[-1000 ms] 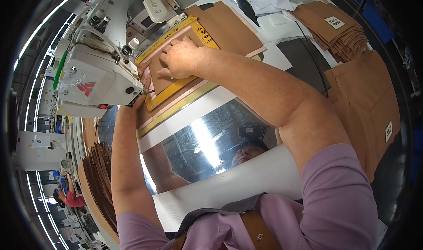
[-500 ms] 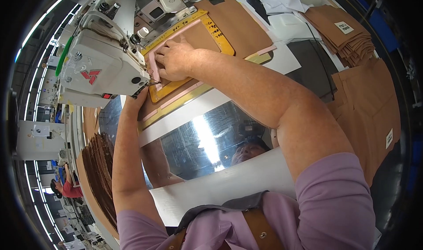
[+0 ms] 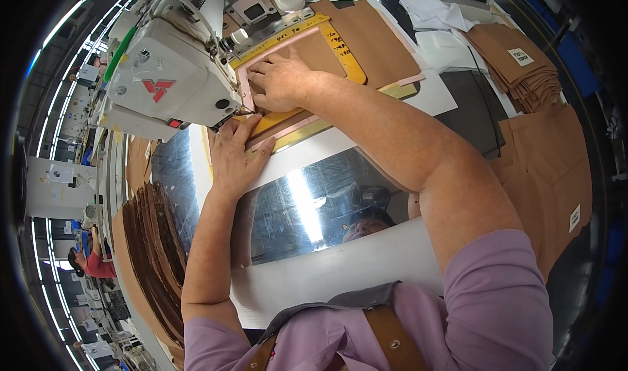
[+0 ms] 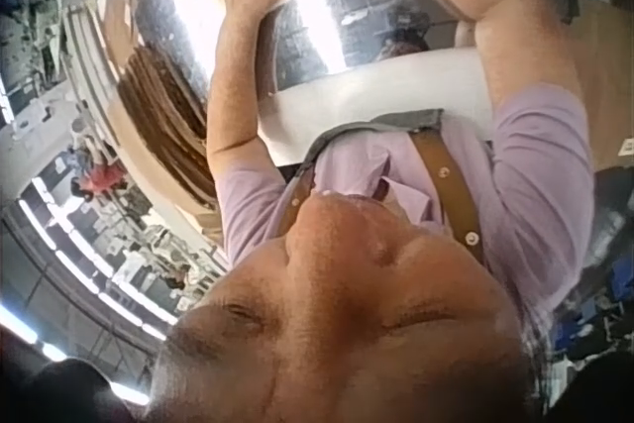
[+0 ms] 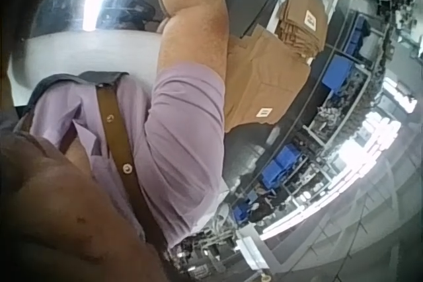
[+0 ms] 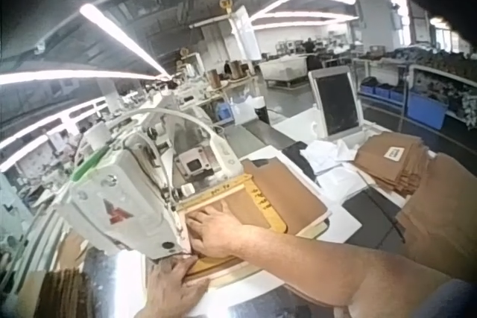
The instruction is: Sewing pockets onto leather panels using an industrial sewing machine.
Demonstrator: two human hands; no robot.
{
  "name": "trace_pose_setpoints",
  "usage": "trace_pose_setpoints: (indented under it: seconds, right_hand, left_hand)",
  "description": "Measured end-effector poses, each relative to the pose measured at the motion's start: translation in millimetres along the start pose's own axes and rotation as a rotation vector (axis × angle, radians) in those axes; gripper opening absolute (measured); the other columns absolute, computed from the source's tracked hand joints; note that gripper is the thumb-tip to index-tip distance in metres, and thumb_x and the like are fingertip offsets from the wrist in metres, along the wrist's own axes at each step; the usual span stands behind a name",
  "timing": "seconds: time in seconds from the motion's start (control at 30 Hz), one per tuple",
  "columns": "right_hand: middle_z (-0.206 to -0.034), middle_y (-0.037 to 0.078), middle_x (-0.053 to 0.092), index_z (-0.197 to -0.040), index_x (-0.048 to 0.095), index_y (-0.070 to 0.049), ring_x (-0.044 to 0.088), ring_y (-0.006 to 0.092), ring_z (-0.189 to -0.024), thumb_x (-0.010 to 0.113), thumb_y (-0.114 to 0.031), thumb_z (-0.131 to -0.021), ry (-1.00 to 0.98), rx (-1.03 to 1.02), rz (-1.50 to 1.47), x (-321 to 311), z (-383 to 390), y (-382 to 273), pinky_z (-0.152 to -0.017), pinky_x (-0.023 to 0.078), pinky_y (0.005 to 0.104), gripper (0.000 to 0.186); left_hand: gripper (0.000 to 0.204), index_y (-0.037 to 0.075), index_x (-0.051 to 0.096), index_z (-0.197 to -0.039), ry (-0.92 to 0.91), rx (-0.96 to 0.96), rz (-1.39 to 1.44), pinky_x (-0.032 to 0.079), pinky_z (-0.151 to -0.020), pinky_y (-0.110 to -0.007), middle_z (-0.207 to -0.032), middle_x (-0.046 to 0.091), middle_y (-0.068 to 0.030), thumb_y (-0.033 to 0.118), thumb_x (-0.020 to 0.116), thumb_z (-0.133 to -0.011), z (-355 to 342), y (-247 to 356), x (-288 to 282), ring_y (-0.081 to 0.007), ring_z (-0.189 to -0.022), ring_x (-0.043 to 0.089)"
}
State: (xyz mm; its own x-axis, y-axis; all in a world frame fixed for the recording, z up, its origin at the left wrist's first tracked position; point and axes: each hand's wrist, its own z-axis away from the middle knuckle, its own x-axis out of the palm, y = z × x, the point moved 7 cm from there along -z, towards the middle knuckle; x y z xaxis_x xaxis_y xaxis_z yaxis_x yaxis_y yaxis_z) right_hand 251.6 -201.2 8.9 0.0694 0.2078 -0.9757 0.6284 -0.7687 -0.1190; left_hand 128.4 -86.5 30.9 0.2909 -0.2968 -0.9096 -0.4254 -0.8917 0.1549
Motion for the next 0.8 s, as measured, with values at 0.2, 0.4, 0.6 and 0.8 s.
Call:
trace_pose_setpoints:
  seconds: [0.2,0.4,0.6,0.8]
  right_hand:
    - [-0.168,0.003,0.037,-0.162,0.039,-0.017,0.028,0.0252,-0.157,0.042,-0.050,-0.103,-0.054,0.011,-0.039,2,-2,3,-0.127,0.011,0.0675,0.068]
    - [-0.166,0.004,0.040,-0.161,0.041,-0.019,0.029,0.0258,-0.156,0.045,-0.051,-0.103,-0.069,0.015,-0.022,2,-2,5,-0.127,0.013,0.0657,0.067]
    - [-0.164,0.007,0.042,-0.159,0.044,-0.016,0.031,0.0276,-0.155,0.048,-0.051,-0.102,-0.022,0.011,-0.023,-3,1,1,-0.126,0.015,0.0653,0.067]
    - [-0.169,0.005,0.035,-0.163,0.038,-0.017,0.024,0.0260,-0.158,0.041,-0.053,-0.102,-0.095,0.025,0.012,-2,1,1,-0.128,0.012,0.0648,0.071]
  left_hand:
    - [0.046,0.007,0.071,-0.120,0.027,-0.037,0.061,0.044,-0.095,-0.045,-0.115,0.070,-0.0171,0.039,0.075,-0.087,-3,2,2,-0.0330,-0.112,0.064]
    - [0.045,0.003,0.069,-0.118,0.098,0.039,0.015,0.044,-0.098,-0.046,-0.113,0.071,-0.0173,0.037,0.073,-0.088,-7,10,5,-0.0336,-0.110,0.065]
    - [0.050,0.000,0.069,-0.120,0.113,-0.005,-0.020,0.045,-0.094,-0.044,-0.101,0.073,-0.0159,0.039,0.073,-0.090,0,20,4,-0.0316,-0.090,0.070]
    - [0.058,-0.003,0.069,-0.124,-0.020,-0.049,-0.155,0.046,-0.082,-0.042,-0.087,0.075,-0.0179,0.047,0.066,-0.093,-9,30,6,-0.0320,-0.071,0.068]
